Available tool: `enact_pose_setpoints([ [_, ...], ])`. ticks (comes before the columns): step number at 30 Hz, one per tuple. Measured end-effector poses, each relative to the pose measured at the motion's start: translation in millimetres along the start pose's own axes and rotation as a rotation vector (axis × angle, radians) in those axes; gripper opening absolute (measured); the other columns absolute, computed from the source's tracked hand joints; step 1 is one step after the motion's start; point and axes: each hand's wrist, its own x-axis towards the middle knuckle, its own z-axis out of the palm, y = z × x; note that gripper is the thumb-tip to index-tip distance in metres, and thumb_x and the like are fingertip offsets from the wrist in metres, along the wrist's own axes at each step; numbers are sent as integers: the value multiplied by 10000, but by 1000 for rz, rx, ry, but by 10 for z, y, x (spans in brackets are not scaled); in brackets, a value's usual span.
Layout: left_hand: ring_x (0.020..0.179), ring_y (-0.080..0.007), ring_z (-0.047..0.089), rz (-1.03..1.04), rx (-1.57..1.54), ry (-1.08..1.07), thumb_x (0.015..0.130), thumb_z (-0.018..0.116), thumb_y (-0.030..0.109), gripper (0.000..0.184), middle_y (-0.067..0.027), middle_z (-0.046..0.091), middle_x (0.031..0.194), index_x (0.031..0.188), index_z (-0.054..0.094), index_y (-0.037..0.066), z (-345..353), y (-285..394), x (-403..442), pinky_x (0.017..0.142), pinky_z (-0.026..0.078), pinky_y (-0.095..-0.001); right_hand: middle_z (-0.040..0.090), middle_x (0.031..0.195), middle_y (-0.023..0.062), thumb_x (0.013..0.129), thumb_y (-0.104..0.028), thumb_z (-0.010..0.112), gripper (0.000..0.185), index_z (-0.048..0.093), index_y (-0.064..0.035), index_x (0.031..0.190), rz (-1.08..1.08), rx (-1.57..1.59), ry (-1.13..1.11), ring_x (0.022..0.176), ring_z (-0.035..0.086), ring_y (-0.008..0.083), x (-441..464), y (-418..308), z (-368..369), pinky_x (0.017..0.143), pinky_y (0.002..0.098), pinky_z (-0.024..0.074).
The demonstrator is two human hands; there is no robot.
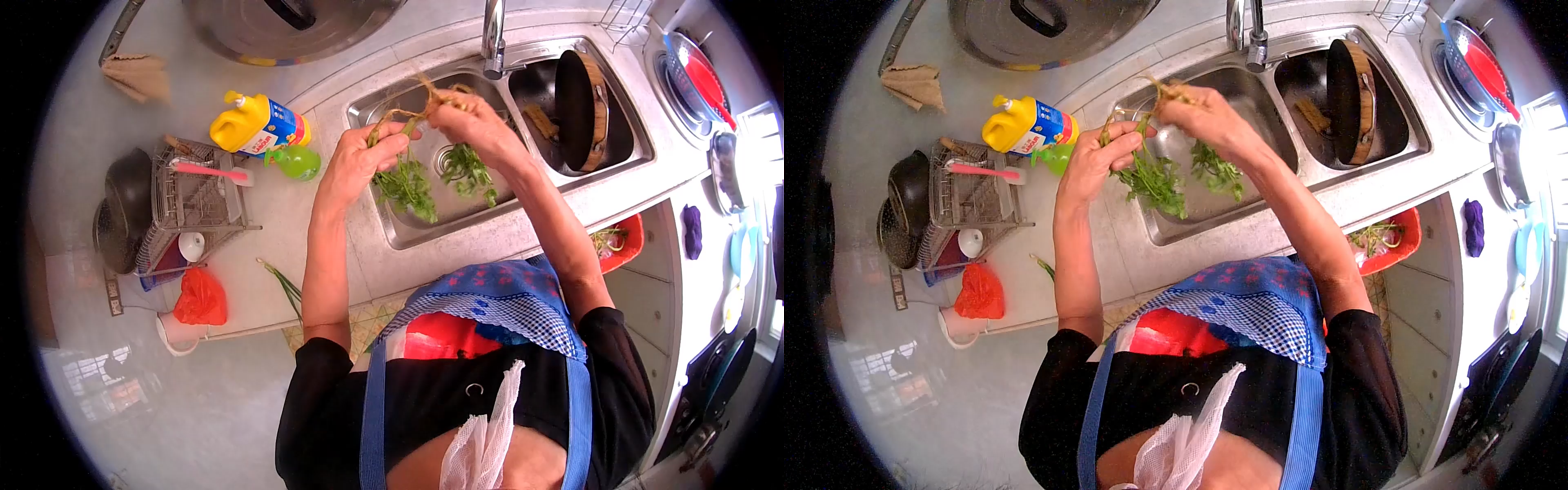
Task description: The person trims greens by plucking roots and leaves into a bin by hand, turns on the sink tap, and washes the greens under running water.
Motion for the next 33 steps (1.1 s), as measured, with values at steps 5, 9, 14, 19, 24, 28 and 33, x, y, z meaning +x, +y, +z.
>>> enact_pose_setpoints([
  [5,537,-16,353,-12,-153,5,838,561,117,211,28,505,707,959,598,-53,-102,-58,26,491,267,-155,355,595,-73,826,-178,524,116,534,-84,759,-1,266,28,528,284,38,15,163,-368,489,216,224],
  [9,536,-8,343,-14,-284,4,850,555,124,212,21,519,749,974,583,-46,-204,-92,55,489,267,-157,331,611,-75,838,-199,535,120,522,-82,814,25,307,103,533,269,36,-156,132,-506,492,205,208],
  [14,555,-14,349,18,-442,-20,853,568,157,234,23,540,821,995,585,-28,-375,-195,140,504,277,-159,361,621,-64,845,-281,576,200,560,-82,858,26,52,276,535,289,45,-614,63,-708,487,205,209],
  [19,545,-14,346,32,-562,-7,862,555,146,251,6,549,823,1044,555,-27,-452,-241,177,503,279,-163,397,644,-75,854,-258,567,166,586,-94,860,69,-78,574,562,311,37,-1421,-13,-1036,498,189,213],
  [24,539,-11,346,53,-660,-59,878,534,136,253,-3,552,836,1078,533,-19,-527,-313,272,499,281,-168,411,626,-67,858,-247,582,168,596,-82,890,52,-130,1003,537,317,26,-2219,168,-1433,482,183,226],
  [28,532,-13,344,70,-696,-69,896,511,142,246,-7,558,869,1085,529,-14,-540,-301,312,494,281,-171,532,685,-25,867,-238,577,182,612,-75,942,167,-306,1311,585,434,27,-2791,882,-1887,497,173,340],
  [33,530,-18,347,84,-752,-132,905,496,140,250,-20,567,897,1099,520,-15,-529,-266,309,492,280,-173,643,796,99,826,-295,599,280,631,-81,1002,376,-782,1302,704,596,175,-3217,2258,-2377,606,311,465],
])
